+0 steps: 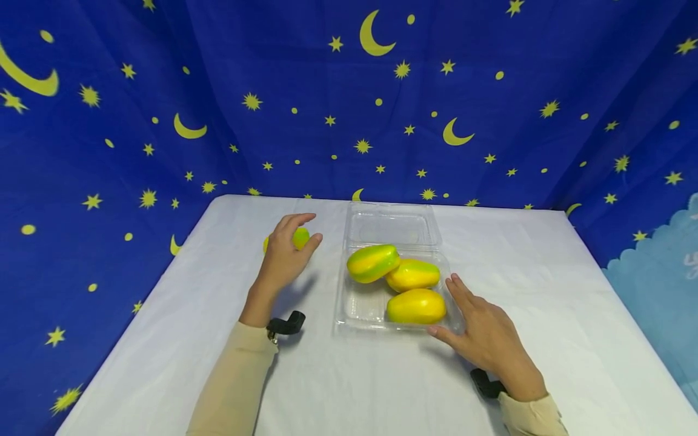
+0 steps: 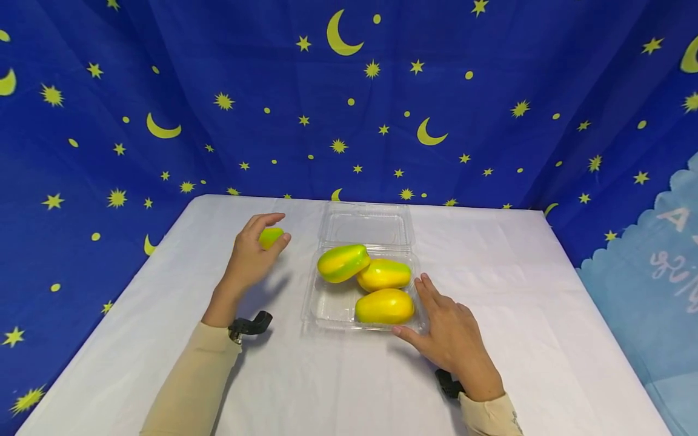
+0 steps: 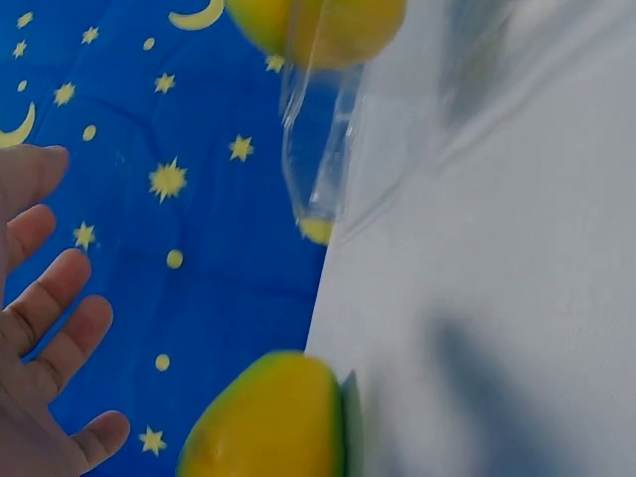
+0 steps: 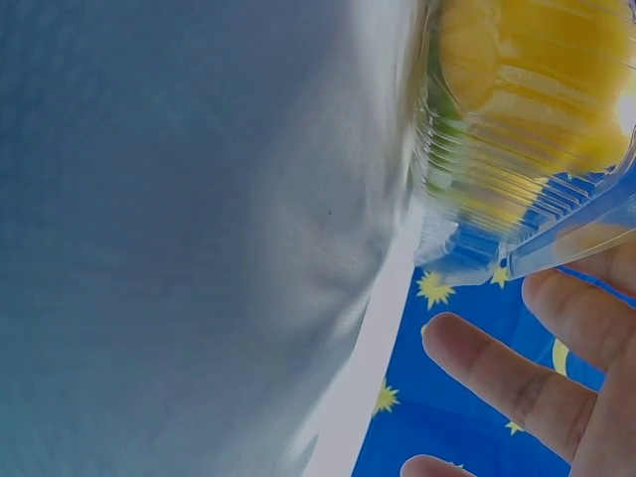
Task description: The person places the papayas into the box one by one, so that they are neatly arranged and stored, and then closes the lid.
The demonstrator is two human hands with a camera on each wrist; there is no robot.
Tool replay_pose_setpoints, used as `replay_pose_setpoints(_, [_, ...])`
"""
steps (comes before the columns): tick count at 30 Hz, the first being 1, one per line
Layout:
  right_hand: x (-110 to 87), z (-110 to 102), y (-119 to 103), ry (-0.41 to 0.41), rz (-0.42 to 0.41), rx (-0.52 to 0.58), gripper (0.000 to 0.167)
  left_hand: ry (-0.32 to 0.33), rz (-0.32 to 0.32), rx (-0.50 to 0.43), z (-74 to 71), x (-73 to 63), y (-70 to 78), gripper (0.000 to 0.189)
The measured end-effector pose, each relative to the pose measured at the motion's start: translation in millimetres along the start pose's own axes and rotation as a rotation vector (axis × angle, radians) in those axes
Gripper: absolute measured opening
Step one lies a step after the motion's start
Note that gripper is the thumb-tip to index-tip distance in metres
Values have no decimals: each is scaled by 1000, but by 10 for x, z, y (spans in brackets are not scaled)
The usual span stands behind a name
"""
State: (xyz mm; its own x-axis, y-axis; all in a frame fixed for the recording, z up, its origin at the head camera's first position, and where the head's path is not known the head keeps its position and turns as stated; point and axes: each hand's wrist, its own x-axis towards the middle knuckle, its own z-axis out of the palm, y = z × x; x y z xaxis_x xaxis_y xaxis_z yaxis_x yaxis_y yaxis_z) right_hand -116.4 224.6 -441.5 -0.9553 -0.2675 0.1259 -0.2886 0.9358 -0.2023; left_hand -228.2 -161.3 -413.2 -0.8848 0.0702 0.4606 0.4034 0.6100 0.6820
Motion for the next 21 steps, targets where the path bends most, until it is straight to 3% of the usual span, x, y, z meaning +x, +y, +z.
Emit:
replay_pose_setpoints(10, [0, 17, -17, -8, 5, 14, 104, 15, -73, -9, -177, 6, -120, 45])
replay_pose_setpoints(21, [-3, -5, 8, -10, -2, 17, 104, 21, -176, 0, -237, -20, -296, 44])
